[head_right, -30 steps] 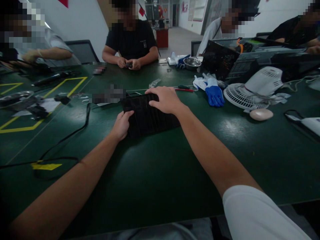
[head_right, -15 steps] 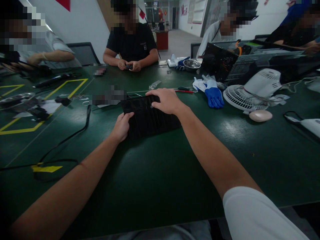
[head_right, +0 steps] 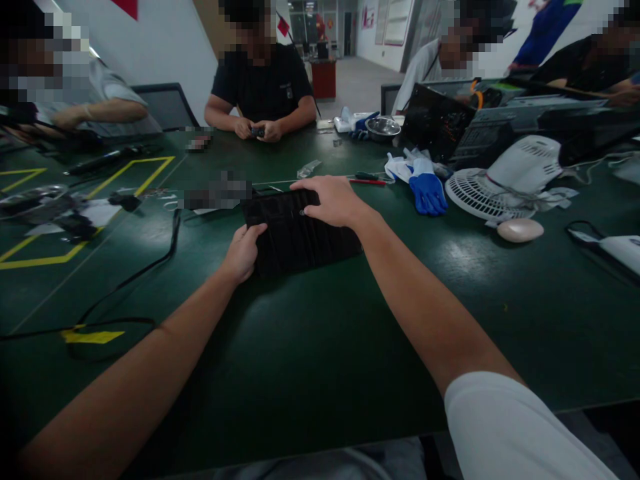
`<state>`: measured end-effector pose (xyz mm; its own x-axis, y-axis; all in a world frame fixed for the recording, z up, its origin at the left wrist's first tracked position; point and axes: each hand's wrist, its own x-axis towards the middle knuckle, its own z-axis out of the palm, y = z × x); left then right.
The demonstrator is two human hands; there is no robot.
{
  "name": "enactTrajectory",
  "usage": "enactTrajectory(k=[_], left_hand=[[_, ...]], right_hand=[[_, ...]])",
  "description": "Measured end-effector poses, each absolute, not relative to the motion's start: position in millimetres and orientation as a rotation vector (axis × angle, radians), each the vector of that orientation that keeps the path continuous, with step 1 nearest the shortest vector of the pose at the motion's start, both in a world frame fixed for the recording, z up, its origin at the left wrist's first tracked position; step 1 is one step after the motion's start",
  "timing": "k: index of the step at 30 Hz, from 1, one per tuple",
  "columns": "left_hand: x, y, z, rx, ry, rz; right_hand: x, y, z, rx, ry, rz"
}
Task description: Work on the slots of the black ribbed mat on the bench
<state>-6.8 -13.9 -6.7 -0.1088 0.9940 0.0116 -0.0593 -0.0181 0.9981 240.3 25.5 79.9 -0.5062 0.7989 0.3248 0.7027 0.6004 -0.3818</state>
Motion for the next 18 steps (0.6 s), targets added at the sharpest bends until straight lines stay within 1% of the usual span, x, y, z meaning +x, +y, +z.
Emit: enactTrajectory(k=[18], left_hand=[[-6.1, -13.1, -8.6, 1.117, 1.238, 1.340]], right_hand=[[240.1, 27.4, 76.6, -1.187, -2.397, 0.214]])
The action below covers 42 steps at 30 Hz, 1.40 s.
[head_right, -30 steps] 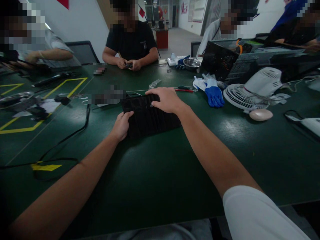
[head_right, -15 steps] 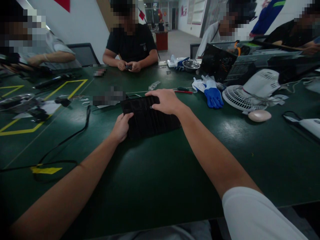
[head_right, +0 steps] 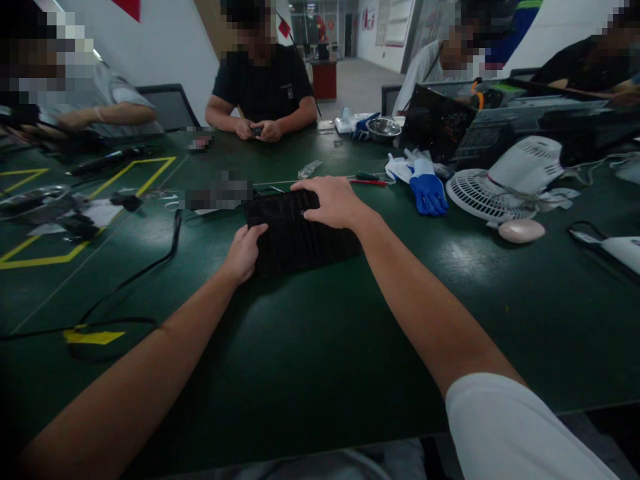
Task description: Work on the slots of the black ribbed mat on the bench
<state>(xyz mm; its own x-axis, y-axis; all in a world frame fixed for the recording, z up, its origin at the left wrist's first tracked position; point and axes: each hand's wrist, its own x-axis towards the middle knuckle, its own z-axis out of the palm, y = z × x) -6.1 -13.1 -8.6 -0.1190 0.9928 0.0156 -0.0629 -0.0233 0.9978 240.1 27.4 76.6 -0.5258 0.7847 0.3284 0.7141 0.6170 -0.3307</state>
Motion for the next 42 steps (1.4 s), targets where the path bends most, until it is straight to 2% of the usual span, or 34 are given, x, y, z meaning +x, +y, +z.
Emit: enactTrajectory(k=[17, 42], left_hand=[[-6.6, -14.5, -7.5, 1.126, 1.236, 1.334], [-7.8, -14.2, -8.5, 1.146, 1.224, 1.310]], right_hand=[[230.1, 26.0, 68.7, -1.251, -2.347, 0.126], [239.0, 29.1, 74.6, -1.200, -2.351, 0.248]])
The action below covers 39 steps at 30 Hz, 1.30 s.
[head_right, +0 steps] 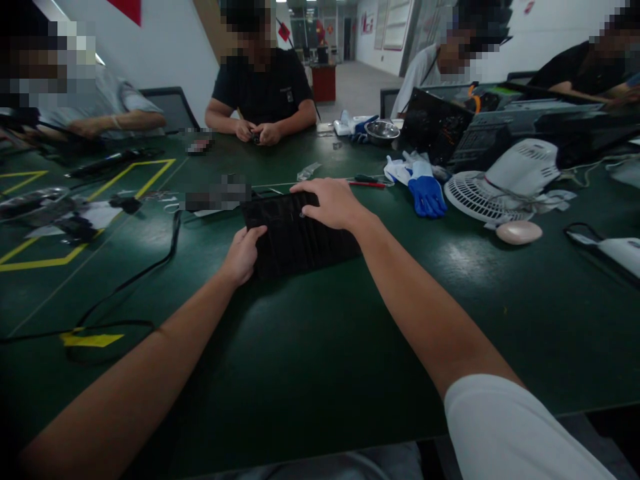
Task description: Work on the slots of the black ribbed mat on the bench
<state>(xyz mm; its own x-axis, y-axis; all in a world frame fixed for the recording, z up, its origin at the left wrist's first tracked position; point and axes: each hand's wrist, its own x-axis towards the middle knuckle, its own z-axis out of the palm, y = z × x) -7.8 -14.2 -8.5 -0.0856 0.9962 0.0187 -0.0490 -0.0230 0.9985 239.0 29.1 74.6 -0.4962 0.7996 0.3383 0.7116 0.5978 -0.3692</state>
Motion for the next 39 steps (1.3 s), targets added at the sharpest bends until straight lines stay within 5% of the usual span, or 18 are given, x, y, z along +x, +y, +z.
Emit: enactTrajectory(k=[39], left_hand=[[-6.9, -15.7, -7.3, 1.116, 1.235, 1.320]], right_hand=[[240.6, 25.6, 79.4, -1.203, -2.399, 0.240]])
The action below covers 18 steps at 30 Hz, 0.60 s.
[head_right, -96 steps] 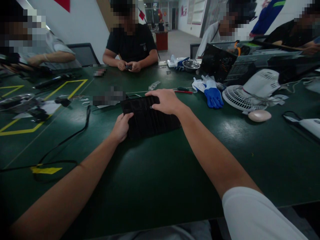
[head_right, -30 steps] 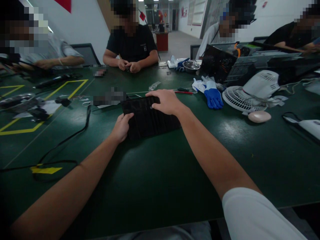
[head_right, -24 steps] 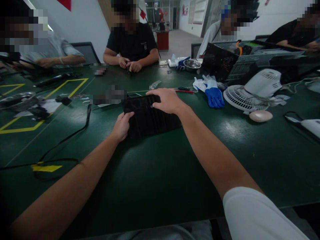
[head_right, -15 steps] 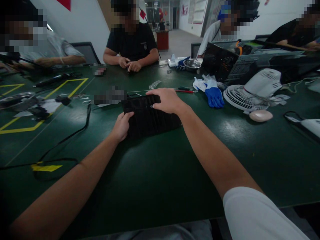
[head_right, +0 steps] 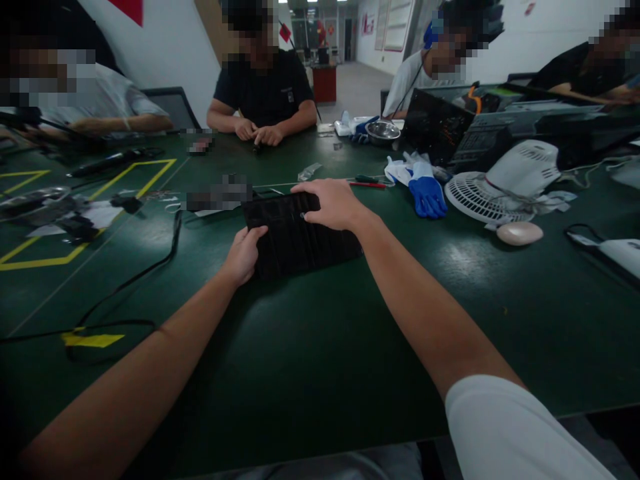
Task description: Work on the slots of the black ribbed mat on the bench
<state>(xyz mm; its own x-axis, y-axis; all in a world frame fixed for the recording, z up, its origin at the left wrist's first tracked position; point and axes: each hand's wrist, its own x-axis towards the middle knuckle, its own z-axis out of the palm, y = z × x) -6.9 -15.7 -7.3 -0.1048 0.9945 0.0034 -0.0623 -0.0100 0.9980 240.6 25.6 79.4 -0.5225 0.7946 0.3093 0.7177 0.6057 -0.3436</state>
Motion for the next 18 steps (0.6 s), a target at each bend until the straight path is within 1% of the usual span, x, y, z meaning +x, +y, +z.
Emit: enactTrajectory(k=[18], left_hand=[[-6.4, -15.1, -6.8, 1.136, 1.220, 1.328]], right_hand=[[229.3, 24.8, 69.9, -1.273, -2.338, 0.138]])
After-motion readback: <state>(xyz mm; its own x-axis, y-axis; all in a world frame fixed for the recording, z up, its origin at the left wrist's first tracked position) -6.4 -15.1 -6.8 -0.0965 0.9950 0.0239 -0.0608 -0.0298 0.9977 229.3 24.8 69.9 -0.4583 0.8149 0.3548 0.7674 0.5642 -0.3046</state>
